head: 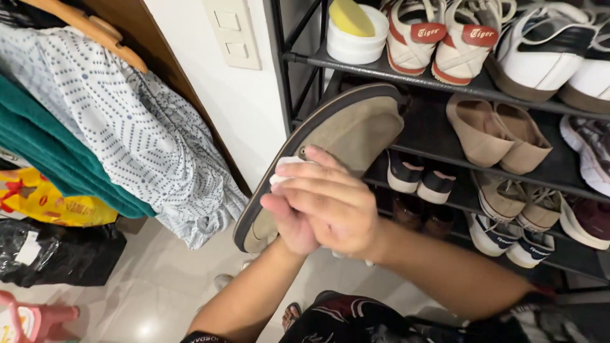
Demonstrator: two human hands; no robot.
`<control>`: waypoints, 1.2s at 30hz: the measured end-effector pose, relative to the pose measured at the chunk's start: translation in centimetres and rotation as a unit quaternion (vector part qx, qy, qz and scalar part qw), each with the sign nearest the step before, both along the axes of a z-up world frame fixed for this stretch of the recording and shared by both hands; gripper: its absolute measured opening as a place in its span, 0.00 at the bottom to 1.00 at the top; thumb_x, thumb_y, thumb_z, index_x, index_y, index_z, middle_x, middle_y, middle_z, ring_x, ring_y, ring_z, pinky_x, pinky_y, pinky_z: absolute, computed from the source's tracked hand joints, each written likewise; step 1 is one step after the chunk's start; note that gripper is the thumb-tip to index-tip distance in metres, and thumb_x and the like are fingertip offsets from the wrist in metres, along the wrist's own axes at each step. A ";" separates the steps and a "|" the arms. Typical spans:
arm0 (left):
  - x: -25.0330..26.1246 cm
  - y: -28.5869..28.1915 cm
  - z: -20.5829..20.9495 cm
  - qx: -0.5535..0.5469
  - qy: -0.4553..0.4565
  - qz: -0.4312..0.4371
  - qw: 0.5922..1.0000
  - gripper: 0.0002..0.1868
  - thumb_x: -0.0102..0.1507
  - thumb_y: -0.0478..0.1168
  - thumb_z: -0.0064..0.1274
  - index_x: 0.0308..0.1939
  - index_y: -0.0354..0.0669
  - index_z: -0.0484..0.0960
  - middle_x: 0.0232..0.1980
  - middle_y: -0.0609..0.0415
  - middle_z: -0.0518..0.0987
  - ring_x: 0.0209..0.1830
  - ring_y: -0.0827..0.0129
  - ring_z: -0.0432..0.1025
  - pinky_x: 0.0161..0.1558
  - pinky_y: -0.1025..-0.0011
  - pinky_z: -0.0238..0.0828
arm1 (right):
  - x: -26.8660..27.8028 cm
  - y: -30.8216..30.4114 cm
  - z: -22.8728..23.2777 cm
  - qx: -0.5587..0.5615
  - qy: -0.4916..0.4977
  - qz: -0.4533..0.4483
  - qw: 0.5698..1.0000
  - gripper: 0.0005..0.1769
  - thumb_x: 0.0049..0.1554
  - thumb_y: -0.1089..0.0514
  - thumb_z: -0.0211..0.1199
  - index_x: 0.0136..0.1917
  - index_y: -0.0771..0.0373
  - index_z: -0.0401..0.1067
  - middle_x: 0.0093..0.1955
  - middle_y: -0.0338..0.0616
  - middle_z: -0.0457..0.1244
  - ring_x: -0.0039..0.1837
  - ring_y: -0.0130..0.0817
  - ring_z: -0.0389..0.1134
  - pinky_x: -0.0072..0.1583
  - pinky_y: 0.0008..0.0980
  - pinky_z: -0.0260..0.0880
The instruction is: Cleaning a shoe with a sponge and a cloth before placing it back on a shoe rack.
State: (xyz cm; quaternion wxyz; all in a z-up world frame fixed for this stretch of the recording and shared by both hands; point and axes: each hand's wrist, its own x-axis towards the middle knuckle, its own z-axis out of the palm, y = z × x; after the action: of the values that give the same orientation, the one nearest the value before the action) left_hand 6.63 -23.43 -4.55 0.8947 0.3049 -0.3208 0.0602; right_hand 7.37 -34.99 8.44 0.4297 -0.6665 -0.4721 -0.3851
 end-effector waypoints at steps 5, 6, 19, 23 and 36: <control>-1.9 0.2 3.3 -0.069 0.072 -0.114 0.988 0.61 0.58 0.81 0.27 0.82 0.39 0.50 0.83 0.51 0.57 0.83 0.63 0.53 0.82 0.60 0.49 | 3.8 -2.7 0.8 -0.076 -0.209 -0.075 0.972 0.09 0.64 0.68 0.65 0.58 0.73 0.75 0.57 0.54 0.70 0.65 0.52 0.71 0.72 0.55 0.67; -2.0 0.2 4.1 -0.069 0.073 -0.114 0.988 0.61 0.58 0.81 0.27 0.82 0.39 0.50 0.83 0.51 0.57 0.83 0.63 0.53 0.82 0.60 0.49 | 3.8 -3.0 0.6 -0.076 -0.208 -0.075 0.972 0.09 0.64 0.68 0.65 0.58 0.73 0.75 0.57 0.54 0.70 0.65 0.52 0.71 0.72 0.55 0.67; 4.0 3.4 2.8 0.159 0.340 0.007 0.927 0.24 0.62 0.52 0.53 0.50 0.35 0.81 0.43 0.48 0.83 0.45 0.58 0.78 0.52 0.61 0.74 | -1.8 -4.5 -6.8 -0.018 0.198 -0.003 0.980 0.15 0.55 0.76 0.50 0.49 0.69 0.76 0.51 0.49 0.67 0.49 0.38 0.68 0.52 0.34 0.68; 2.9 5.1 5.2 0.738 0.149 0.075 0.654 0.17 0.59 0.49 0.57 0.39 0.37 0.87 0.34 0.43 0.83 0.39 0.53 0.79 0.45 0.62 0.75 | 0.3 -7.8 -7.7 0.039 0.290 -0.036 0.956 0.17 0.56 0.77 0.48 0.49 0.67 0.75 0.50 0.42 0.65 0.45 0.29 0.63 0.50 0.23 0.62; -0.7 4.1 6.1 0.874 -0.220 0.194 0.387 0.04 0.56 0.36 0.54 0.30 0.45 0.85 0.31 0.48 0.83 0.35 0.53 0.78 0.59 0.49 0.65 | 2.4 -4.0 -3.7 -0.229 0.029 0.056 0.971 0.23 0.43 0.75 0.54 0.53 0.64 0.68 0.52 0.51 0.67 0.58 0.47 0.71 0.69 0.50 0.64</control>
State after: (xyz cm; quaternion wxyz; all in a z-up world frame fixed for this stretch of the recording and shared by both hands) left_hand 5.95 -19.31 1.50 -0.0023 0.9489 -0.3151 -0.0167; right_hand 9.72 -39.01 4.79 0.3000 -0.7308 -0.5715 -0.2222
